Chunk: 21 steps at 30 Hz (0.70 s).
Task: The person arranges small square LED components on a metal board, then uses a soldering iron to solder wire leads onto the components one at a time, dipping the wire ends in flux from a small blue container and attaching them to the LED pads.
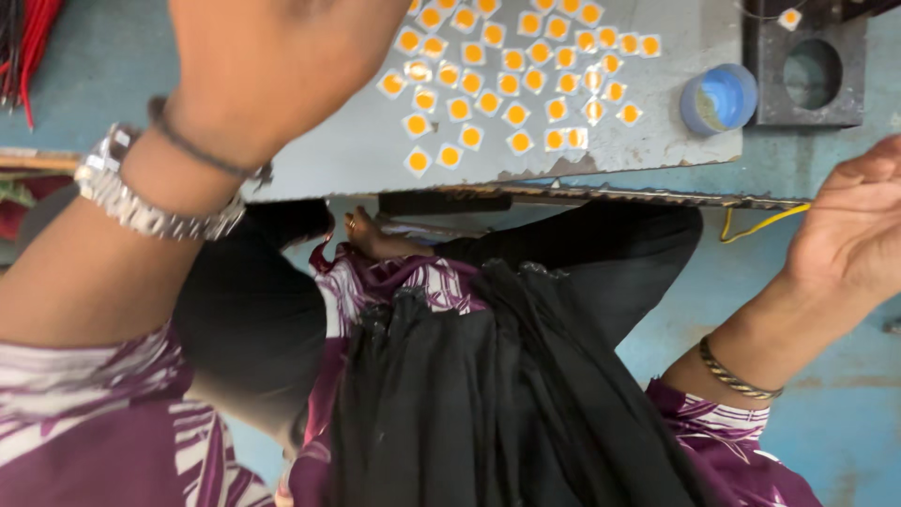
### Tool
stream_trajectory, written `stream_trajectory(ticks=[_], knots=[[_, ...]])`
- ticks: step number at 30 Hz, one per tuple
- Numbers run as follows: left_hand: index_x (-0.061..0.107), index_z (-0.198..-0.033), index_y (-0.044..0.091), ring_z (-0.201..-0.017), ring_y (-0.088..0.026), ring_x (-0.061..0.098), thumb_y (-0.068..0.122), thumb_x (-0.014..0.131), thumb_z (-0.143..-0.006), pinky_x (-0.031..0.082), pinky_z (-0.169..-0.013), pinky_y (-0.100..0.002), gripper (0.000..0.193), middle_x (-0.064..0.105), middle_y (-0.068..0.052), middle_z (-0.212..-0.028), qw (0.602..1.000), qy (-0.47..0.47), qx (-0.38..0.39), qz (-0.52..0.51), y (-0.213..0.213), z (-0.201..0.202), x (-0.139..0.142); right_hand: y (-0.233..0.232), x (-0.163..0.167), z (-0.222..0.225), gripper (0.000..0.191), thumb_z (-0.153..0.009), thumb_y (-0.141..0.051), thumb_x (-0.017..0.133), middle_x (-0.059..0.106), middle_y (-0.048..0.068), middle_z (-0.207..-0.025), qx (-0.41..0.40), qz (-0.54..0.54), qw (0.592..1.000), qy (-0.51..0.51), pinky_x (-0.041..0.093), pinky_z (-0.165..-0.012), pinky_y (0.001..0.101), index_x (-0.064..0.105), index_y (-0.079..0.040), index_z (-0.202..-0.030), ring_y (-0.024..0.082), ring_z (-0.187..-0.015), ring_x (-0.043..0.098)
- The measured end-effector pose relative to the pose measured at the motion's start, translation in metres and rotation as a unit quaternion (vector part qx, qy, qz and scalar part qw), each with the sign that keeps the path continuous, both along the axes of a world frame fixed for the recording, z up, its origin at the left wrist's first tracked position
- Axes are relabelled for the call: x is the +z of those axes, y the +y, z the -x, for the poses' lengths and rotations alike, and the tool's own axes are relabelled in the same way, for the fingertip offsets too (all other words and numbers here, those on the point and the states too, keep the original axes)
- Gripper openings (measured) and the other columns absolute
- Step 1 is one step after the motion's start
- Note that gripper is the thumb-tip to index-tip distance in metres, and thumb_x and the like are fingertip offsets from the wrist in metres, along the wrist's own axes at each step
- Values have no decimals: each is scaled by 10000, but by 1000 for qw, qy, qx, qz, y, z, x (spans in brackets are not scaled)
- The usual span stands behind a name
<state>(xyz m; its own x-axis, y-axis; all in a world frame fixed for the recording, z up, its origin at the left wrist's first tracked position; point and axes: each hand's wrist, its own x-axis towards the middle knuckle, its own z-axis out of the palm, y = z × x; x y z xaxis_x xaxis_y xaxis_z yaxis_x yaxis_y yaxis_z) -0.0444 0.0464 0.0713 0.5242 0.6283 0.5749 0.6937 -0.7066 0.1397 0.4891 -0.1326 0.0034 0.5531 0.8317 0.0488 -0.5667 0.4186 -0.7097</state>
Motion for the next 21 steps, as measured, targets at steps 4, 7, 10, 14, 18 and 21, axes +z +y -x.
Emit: stream_trajectory(ticks=[4, 7, 10, 14, 18, 21], knots=[[649, -922, 81, -726, -185, 565, 83, 676, -989, 415, -640, -288, 72, 614, -47, -850, 978, -171, -80, 88, -10, -1, 15, 27, 15, -3, 253, -1186, -207, 627, 565, 90, -1114, -1, -7, 1000, 4, 442, -748, 276, 473, -124, -1369, 166, -891, 545], [628, -928, 52, -834, -200, 573, 39, 675, -973, 426, -735, -286, 66, 631, -66, -952, 972, -178, -114, 102, -16, -3, 29, 61, 24, -4, 361, -1177, -259, 678, 554, 72, -1129, -48, -13, 998, -32, 448, -733, 277, 438, -188, -1437, 159, -850, 532], [607, -934, 23, -942, -216, 581, -5, 674, -958, 436, -831, -285, 76, 647, -86, -1055, 982, -126, -121, 73, -23, -13, 42, 78, 36, -6, 459, -1160, -298, 721, 538, 60, -1123, -126, -12, 990, -64, 437, -688, 277, 410, -234, -1492, 152, -790, 509], [647, -862, 31, -935, -276, 591, 14, 761, -904, 467, -825, -365, 122, 660, -102, -1002, 988, -81, -125, 38, -26, -40, 55, 86, 52, -5, 562, -1114, -300, 735, 535, 65, -1081, -170, -23, 975, -138, 409, -575, 282, 421, -255, -1578, 142, -682, 499], [640, -827, 39, -973, -320, 583, 17, 756, -787, 471, -863, -444, 124, 654, -106, -1020, 985, -47, -158, 48, -26, -56, 61, 93, 50, -16, 432, -1194, -275, 693, 600, 92, -993, -219, 71, 918, -324, 337, -534, 257, 509, -116, -1551, 133, -638, 488], [606, -812, 59, -999, -301, 584, 41, 728, -776, 458, -899, -443, 129, 650, -83, -1031, 980, -40, -178, 75, -26, -64, 55, 85, 40, -36, 414, -1183, -331, 642, 680, 97, -986, -274, 59, 879, -386, 356, -515, 236, 595, -54, -1487, 123, -642, 569]])
